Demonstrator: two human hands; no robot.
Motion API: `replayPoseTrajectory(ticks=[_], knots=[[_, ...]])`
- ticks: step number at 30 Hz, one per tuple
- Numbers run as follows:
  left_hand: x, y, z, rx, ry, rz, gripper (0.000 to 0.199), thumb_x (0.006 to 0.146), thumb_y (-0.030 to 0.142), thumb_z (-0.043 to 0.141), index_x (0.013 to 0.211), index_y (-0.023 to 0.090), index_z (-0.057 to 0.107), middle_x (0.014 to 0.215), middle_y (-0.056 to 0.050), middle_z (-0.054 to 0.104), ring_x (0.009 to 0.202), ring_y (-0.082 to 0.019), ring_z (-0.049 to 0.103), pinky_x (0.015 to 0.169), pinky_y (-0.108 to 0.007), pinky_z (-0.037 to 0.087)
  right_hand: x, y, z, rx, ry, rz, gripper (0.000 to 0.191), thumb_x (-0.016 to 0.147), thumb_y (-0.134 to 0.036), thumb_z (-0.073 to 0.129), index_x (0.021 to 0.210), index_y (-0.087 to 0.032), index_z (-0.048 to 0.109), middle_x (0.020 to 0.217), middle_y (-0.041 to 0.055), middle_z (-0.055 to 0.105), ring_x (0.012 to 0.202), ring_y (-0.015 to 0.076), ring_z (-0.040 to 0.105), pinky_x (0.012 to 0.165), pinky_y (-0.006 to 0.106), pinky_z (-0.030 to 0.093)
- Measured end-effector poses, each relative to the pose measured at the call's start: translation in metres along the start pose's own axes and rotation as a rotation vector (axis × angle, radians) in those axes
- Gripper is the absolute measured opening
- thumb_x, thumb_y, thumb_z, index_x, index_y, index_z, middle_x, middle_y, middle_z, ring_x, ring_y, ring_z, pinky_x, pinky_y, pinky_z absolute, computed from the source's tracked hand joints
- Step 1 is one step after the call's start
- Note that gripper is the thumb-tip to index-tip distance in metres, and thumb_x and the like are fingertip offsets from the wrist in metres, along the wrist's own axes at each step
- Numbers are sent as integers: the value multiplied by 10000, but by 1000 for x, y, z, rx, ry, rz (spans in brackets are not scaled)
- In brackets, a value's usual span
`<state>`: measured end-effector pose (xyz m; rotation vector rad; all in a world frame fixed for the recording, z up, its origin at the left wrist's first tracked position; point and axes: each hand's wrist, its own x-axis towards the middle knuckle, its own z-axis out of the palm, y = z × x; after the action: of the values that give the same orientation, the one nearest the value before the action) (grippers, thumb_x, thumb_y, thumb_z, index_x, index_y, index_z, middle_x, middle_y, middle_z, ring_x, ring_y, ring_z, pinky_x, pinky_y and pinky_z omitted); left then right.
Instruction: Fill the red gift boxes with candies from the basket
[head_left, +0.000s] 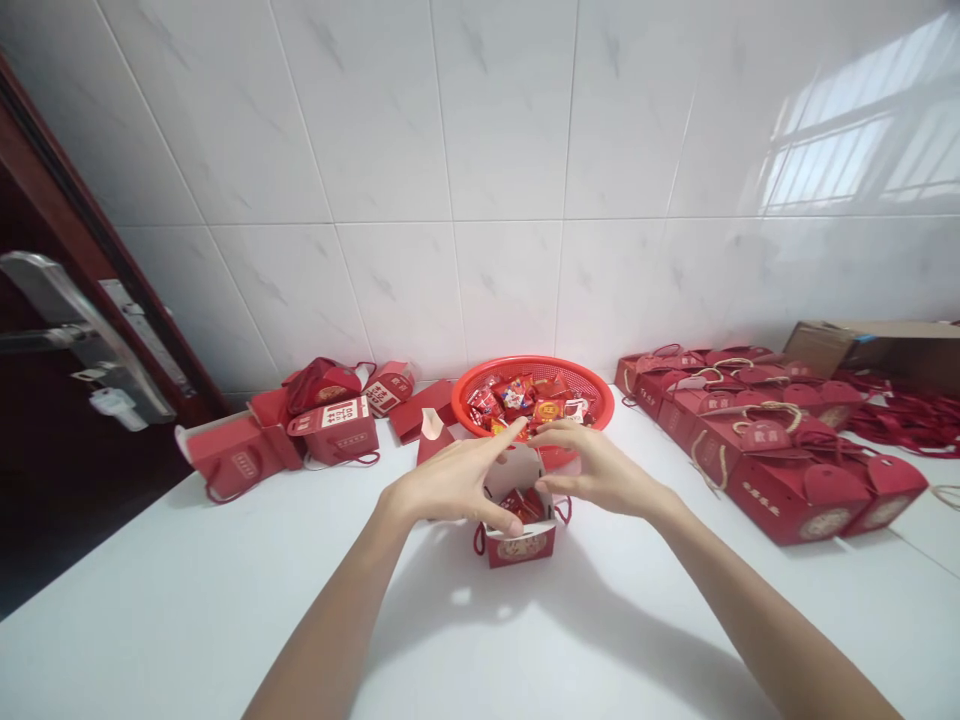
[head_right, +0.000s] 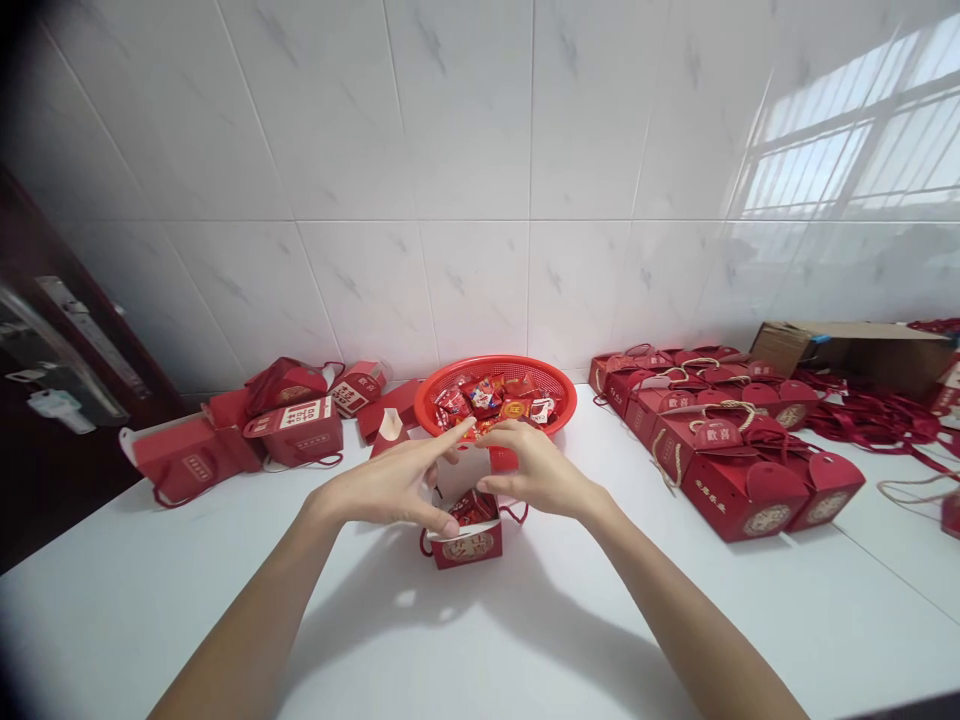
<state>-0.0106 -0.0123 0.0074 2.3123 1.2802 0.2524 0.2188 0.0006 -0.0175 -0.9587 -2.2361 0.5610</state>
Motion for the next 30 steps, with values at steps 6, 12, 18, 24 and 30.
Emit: replayPoseTrajectory(ticks=[6, 12, 18, 24, 30], knots=[[7, -9, 6, -43, 91, 144, 1132, 642, 535, 813, 1567, 305, 202, 1539, -113, 413, 1398, -362, 388, 1084, -469, 398, -34, 8, 25, 98, 54, -2, 368, 905, -370, 610, 1243, -229, 637, 1235, 102, 683, 1090, 260, 648, 923, 409, 516], [22, -16, 26, -400, 119, 239, 834, 798, 337, 700, 1531, 302, 305, 1459, -112, 506, 1348, -287, 488, 1074, -457, 452, -49, 12, 56, 149, 55, -66, 381, 972, -437, 503, 1283, -250, 618, 1297, 103, 652, 1182, 265, 598, 1001, 438, 479], [20, -26, 42, -362, 318, 300, 563, 818, 125, 535, 1361, 276, 539, 1431, -75, 526, 1347, -247, 484, 1105, -452, 435, -52, 19, 71, 174, 147, -62, 308, 978, -415, 494, 1136, -235, 687, 1296, 113, 647, 1238, 261, 559, 1051, 457, 442], [11, -35, 52, -124, 523, 182, 585, 792, 191, 654, 1360, 240, 519, 1389, -99, 546, 1321, -280, 495, 1119, -490, 397, -53, 20, 77, 225, 217, -46, 254, 979, -369, 490, 1007, -229, 700, 1214, 105, 686, 1177, 245, 589, 997, 424, 478], [7, -32, 68, -244, 610, 133, 380, 886, 325, 593, 1241, 192, 614, 1084, -75, 728, 1009, -241, 682, 945, -409, 531, -55, 25, 79, 231, 317, 3, 215, 956, -325, 505, 1066, -225, 659, 1171, 107, 694, 1104, 236, 627, 945, 406, 510]])
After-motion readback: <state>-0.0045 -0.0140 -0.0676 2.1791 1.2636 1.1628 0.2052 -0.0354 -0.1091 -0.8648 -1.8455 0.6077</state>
